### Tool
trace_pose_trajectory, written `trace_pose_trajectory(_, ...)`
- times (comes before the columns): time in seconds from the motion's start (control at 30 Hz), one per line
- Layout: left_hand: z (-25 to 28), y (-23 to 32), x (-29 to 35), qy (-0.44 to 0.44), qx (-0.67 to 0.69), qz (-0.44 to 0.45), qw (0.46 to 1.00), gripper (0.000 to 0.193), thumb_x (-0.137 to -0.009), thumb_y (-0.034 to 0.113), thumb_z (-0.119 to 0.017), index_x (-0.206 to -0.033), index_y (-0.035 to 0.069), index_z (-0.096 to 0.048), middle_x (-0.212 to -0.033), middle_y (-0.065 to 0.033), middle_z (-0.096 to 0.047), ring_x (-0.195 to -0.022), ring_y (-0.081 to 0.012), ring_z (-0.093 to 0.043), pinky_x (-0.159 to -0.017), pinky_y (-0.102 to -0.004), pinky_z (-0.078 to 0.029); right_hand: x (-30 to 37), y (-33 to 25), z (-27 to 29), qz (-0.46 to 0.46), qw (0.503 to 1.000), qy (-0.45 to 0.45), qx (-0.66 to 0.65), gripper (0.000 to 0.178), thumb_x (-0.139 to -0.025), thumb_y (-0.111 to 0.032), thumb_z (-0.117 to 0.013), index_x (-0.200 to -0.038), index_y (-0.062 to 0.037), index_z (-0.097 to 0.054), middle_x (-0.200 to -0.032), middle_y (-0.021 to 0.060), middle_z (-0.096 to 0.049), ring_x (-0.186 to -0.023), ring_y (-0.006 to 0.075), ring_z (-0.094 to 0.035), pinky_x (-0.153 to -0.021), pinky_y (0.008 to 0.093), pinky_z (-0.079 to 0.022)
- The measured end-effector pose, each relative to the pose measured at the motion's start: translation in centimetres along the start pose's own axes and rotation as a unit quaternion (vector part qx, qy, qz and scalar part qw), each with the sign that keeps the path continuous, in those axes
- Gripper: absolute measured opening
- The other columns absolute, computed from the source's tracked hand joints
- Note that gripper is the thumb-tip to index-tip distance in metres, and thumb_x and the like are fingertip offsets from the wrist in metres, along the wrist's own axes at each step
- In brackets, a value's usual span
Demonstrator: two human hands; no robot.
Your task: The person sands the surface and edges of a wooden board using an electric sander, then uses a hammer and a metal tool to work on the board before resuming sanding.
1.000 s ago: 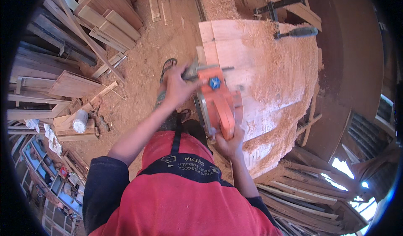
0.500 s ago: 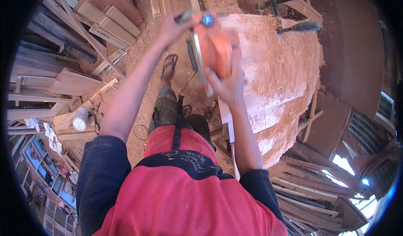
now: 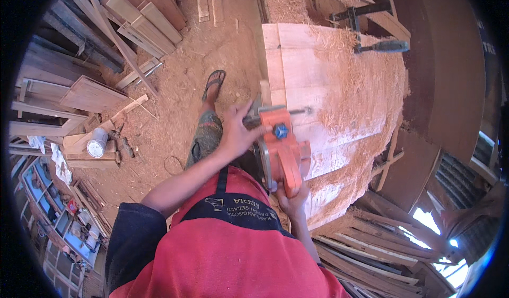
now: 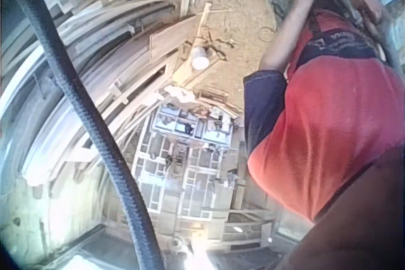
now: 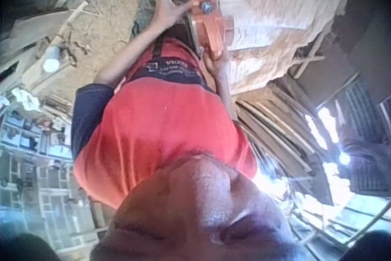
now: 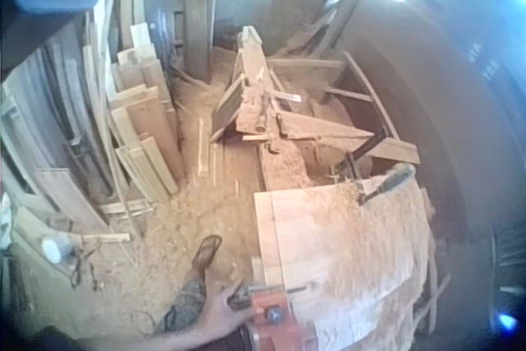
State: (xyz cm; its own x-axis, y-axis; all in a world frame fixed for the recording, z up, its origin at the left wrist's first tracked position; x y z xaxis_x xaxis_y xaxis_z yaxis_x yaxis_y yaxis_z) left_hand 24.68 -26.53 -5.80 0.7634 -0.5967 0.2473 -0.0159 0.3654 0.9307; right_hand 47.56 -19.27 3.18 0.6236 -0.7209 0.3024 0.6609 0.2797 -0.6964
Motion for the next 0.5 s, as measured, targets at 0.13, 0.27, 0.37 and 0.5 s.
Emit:
trace_pose_trajectory(0.13,3.4,-0.2,-10.6,-0.029,-0.035,-0.023,0.999,0.081,-0.069,0.036,-0.090,-0.130,-0.007,-0.058,-0.112,-0.0194,-0.063,-0.104,-0.0283,-0.060,-0.098,-0.0388,-0.046,-9.3,-5.1,-2.2,0.083,0.996,0.008,0.013,0.031,-0.076,-0.011,-0.072,-0.104,-0.0017,-0.063,-0.077,0.0193,-0.067,-0.073,0.0403,-0.069,-0.063,0.0445,-0.054)
trace_pose_trajectory(0.27,7.4,0.9,-22.1,-0.063,0.023,0.034,0.997,0.080,-0.074,0.043,-0.087,-0.132,-0.005,-0.059,-0.124,-0.0182,-0.066,-0.109,-0.0253,-0.064,-0.097,-0.0373,-0.049,-19.8,-11.4,-4.6,0.149,0.988,0.045,-0.010,0.032,-0.077,-0.011,-0.072,-0.105,0.0002,-0.063,-0.088,0.0206,-0.066,-0.082,0.0375,-0.066,-0.072,0.0441,-0.052)
trace_pose_trajectory(0.37,10.4,0.9,-29.3,0.017,0.022,-0.020,0.999,0.073,-0.074,0.041,-0.087,-0.129,-0.001,-0.063,-0.113,-0.0147,-0.071,-0.099,-0.0194,-0.068,-0.087,-0.0338,-0.053,-26.4,-15.5,-6.5,0.220,0.974,0.052,-0.033,0.028,-0.079,-0.014,-0.071,-0.101,-0.0003,-0.062,-0.085,0.0183,-0.066,-0.075,0.0323,-0.065,-0.068,0.0415,-0.051)
trace_pose_trajectory(0.5,10.4,1.1,-30.0,0.048,0.060,-0.035,0.996,0.074,-0.075,0.041,-0.087,-0.128,-0.004,-0.062,-0.109,-0.0145,-0.072,-0.097,-0.0184,-0.068,-0.086,-0.0315,-0.053,-27.1,-16.4,-6.3,0.207,0.977,0.056,-0.003,0.026,-0.079,-0.016,-0.071,-0.099,-0.0016,-0.062,-0.076,0.0151,-0.066,-0.065,0.0271,-0.064,-0.061,0.0378,-0.050)
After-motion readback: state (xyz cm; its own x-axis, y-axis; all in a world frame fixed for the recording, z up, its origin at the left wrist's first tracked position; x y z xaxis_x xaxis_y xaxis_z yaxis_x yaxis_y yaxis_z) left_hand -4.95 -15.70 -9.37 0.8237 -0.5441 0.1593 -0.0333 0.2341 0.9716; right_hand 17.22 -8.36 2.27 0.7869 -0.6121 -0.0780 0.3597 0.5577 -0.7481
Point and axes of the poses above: each hand's wrist, its own x-axis away from the middle knuckle, its own z-axis out of the back of the hand, y = z × x, the point moved 2 cm from there along -x, towards the middle knuckle
